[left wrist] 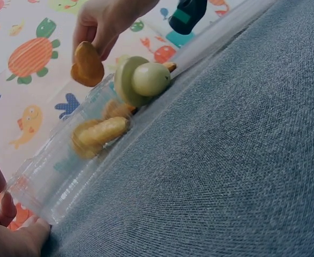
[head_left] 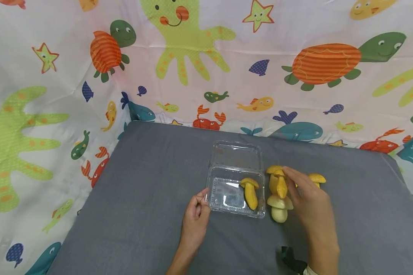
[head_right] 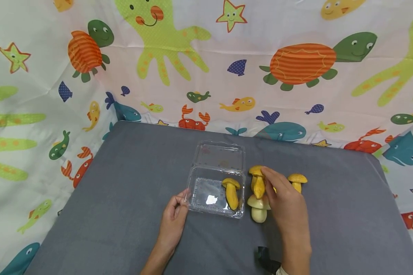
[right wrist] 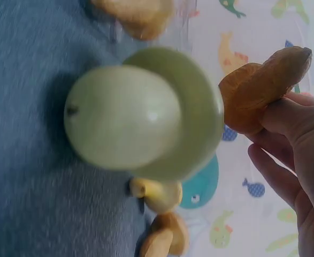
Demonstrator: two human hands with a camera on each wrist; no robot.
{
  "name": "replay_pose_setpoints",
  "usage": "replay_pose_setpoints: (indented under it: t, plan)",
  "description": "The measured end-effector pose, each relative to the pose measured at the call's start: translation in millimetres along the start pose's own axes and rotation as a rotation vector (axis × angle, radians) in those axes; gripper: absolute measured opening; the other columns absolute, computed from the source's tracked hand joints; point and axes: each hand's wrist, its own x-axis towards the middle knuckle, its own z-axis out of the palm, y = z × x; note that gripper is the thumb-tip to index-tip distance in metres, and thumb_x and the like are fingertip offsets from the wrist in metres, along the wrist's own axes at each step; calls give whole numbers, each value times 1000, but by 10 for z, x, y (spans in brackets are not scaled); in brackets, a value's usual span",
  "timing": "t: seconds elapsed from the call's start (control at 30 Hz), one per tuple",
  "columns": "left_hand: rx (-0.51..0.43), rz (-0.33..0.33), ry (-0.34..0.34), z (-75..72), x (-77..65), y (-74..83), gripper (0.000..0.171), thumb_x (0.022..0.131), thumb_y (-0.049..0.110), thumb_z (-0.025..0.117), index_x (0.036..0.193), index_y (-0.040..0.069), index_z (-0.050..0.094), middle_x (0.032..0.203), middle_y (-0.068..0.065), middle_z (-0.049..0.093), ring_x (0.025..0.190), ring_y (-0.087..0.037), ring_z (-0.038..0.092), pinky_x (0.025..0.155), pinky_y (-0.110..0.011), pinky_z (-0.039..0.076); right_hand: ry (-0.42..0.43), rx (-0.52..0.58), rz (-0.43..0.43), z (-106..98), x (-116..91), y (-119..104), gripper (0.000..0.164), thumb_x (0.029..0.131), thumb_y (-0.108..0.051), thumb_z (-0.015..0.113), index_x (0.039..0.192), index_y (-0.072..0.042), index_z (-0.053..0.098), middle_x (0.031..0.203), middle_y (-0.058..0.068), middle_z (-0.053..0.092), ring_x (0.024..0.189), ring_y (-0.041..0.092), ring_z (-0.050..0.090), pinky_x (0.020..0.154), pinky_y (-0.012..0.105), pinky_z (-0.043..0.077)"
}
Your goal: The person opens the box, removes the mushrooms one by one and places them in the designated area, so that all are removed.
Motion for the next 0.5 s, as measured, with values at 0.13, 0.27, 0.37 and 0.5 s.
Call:
replay_pose_setpoints:
  t: [0.13, 0.27, 0.37, 0.5]
  plan:
    - [-9, 11, 0, -7, 1, -10, 11, 107, 4, 53, 96, 6, 53, 154, -7, 56, 57, -3, 29, 59, -20, 34, 18, -12, 2, -47, -38, 46, 50, 85, 13, 79, 130, -8, 75, 123, 10, 77, 104, 34, 74, 104, 1, 30]
    - [-21, 13, -6, -10, 0, -14, 11, 107, 5, 53, 96, 5, 53, 155, -8, 55, 57, -3, 29, 59, -19, 34, 19, -20, 21, -86, -61, 82, 49, 85, 14, 78, 129, -8, 75, 122, 10, 77, 104, 34, 73, 103, 0, 28]
    - [-19, 8, -10, -10, -2, -8, 11, 107, 5, 53, 97, 5, 53, 155, -9, 55, 59, -4, 30, 61, -20, 35, 8, -23, 41, -105, -76, 111, 49, 85, 14, 78, 129, -7, 75, 122, 11, 77, 104, 33, 73, 101, -1, 28]
    - [-14, -3, -12, -7, -7, 4, 10, 107, 5, 52, 97, 6, 53, 156, -7, 55, 59, -5, 31, 63, -21, 36, 3, -24, 51, -131, -103, 152, 51, 85, 15, 79, 130, -7, 75, 121, 12, 77, 104, 35, 73, 100, -2, 27]
